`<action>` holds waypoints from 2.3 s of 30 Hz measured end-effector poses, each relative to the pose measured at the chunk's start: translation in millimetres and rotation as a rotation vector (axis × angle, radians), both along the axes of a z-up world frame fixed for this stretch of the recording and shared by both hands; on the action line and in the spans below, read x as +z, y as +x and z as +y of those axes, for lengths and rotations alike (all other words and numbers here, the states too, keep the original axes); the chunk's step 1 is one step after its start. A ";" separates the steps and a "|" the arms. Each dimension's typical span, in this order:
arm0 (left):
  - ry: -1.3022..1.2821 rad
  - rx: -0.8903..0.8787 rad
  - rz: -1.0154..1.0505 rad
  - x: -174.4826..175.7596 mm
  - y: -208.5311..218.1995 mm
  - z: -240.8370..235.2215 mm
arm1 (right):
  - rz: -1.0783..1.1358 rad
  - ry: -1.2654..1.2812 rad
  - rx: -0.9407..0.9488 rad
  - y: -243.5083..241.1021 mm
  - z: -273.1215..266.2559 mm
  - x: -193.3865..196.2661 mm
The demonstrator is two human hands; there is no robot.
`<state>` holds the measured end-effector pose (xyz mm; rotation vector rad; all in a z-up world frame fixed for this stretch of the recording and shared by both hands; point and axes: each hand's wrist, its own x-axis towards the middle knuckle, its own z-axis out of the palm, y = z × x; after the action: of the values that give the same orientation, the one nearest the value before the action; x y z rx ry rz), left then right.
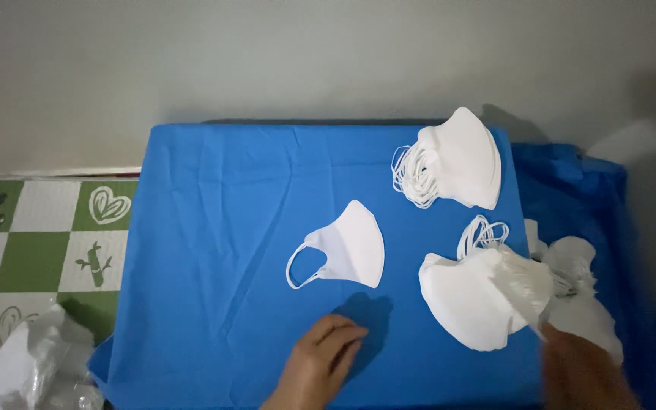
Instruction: The person organizes several white face masks on a blue surface and places one into a plastic bag by hand.
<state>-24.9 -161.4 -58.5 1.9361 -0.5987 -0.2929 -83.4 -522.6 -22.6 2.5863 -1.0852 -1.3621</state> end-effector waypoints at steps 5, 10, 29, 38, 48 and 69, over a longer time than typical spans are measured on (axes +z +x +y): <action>-0.057 0.020 0.009 37.6 22.2 1.3 | -0.435 0.065 0.412 -73.6 -42.0 -45.8; -0.153 -0.152 0.032 59.7 50.4 12.3 | -0.804 0.446 0.251 -7.6 103.8 40.6; 0.267 0.473 -0.005 7.2 105.3 27.7 | -1.243 0.720 0.210 115.6 157.9 -25.4; 0.421 0.430 -0.115 4.3 101.9 22.4 | -1.151 0.555 0.369 114.7 150.8 -39.4; 0.504 0.462 -0.237 -2.6 102.0 25.9 | -1.141 0.194 0.797 112.8 155.3 -43.9; 0.221 0.402 -0.255 12.6 46.8 29.1 | -1.178 0.028 0.463 21.4 98.3 7.1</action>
<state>21.9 -132.3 -45.9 2.2738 -0.3357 0.1506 -62.0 -424.3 -15.6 3.3036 -0.3421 0.3438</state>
